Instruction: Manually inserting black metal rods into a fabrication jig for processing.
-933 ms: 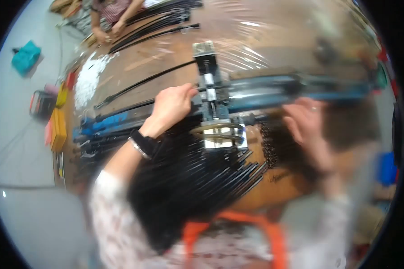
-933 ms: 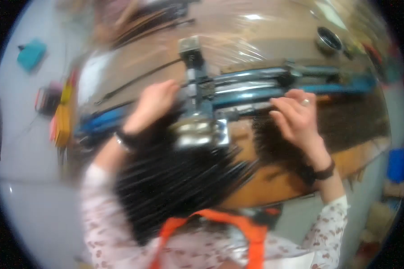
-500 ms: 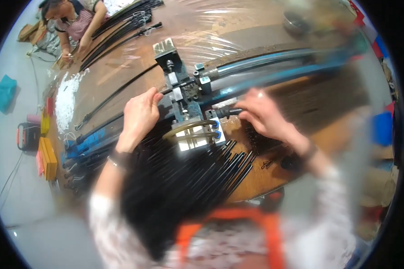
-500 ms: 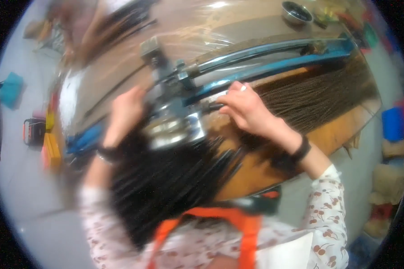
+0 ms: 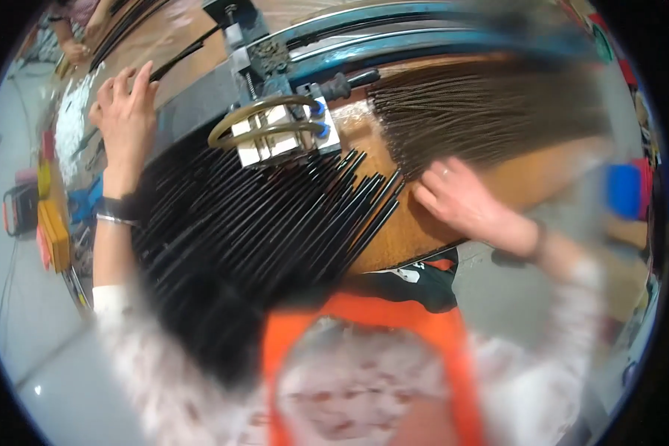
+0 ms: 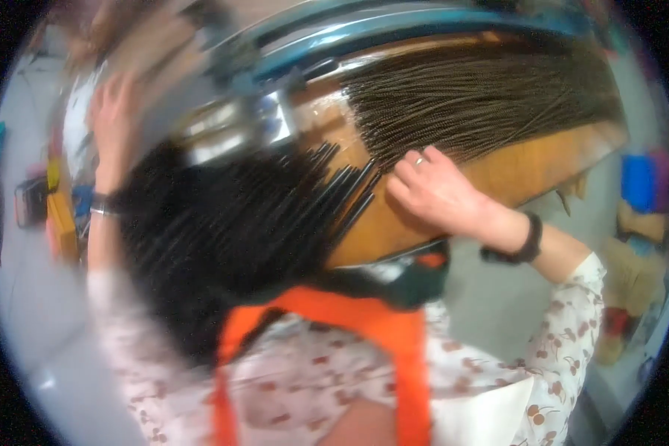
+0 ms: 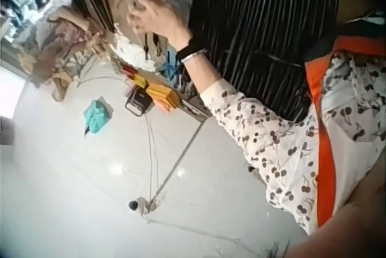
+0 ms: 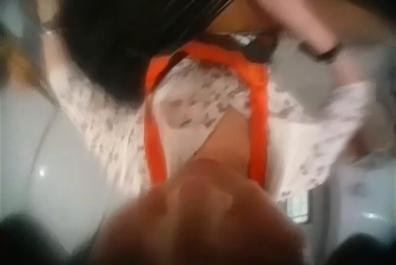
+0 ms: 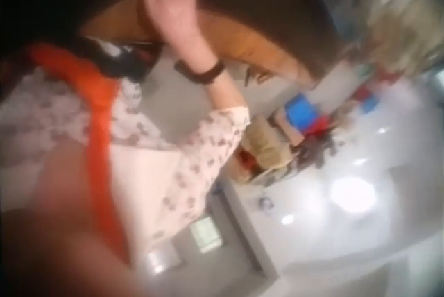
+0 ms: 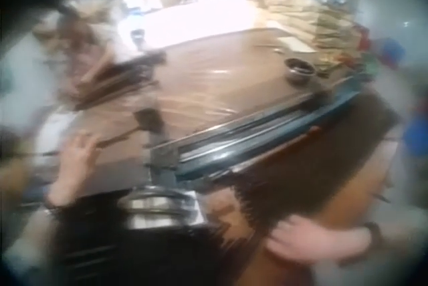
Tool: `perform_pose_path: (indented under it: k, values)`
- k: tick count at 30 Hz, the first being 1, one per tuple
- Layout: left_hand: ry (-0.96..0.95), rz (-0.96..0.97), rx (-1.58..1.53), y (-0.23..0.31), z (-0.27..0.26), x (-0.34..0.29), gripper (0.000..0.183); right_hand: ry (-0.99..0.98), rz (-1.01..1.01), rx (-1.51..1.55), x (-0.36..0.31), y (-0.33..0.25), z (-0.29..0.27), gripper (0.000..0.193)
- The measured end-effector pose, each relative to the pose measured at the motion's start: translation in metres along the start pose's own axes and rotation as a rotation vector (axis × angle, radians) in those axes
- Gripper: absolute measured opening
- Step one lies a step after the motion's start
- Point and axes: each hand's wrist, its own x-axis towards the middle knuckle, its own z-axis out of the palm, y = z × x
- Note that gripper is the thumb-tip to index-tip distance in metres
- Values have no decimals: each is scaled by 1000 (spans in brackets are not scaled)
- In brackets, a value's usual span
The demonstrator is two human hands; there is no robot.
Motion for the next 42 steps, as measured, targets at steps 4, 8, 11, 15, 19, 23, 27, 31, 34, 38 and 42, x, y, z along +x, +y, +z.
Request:
perform_pose_path:
  k: [4, 8, 11, 15, 19, 23, 27, 31, 34, 38, 42]
  values:
    - [-406, -48, -170, 94, -100, -13, 7, 59, -23, 322, 12, 22, 0, 23]
    - [-613, -198, -584, 197, -152, -57, 12, 155, 2, 430, 20, 28, -5, 24]
    - [-652, -349, -584, 230, -146, -78, 14, 212, 79, 478, 27, 31, -2, 22]
    - [-708, -366, -499, 236, -145, -85, 15, 200, 99, 411, 28, 28, 3, 16]
    - [-644, -443, -650, 235, -155, -81, 15, 178, 204, 555, 28, 29, 3, 17]
    - [-599, -395, -793, 234, -171, -61, 25, 219, 158, 762, 34, 26, -1, 22]
    - [-601, -316, -785, 234, -174, -50, 27, 333, 106, 878, 25, 26, 10, 19]
    - [-652, -241, -747, 233, -180, -36, 29, 384, 78, 940, 13, 24, 13, 24]
    - [-701, -166, -776, 229, -176, -29, 30, 307, -31, 873, 4, 28, 18, 36]
    - [-917, -161, -906, 207, -174, 16, 33, 472, -161, 436, -5, 24, 11, 54]
    - [-956, -104, -967, 191, -162, 59, 38, 807, -158, 502, 13, 28, 3, 50]
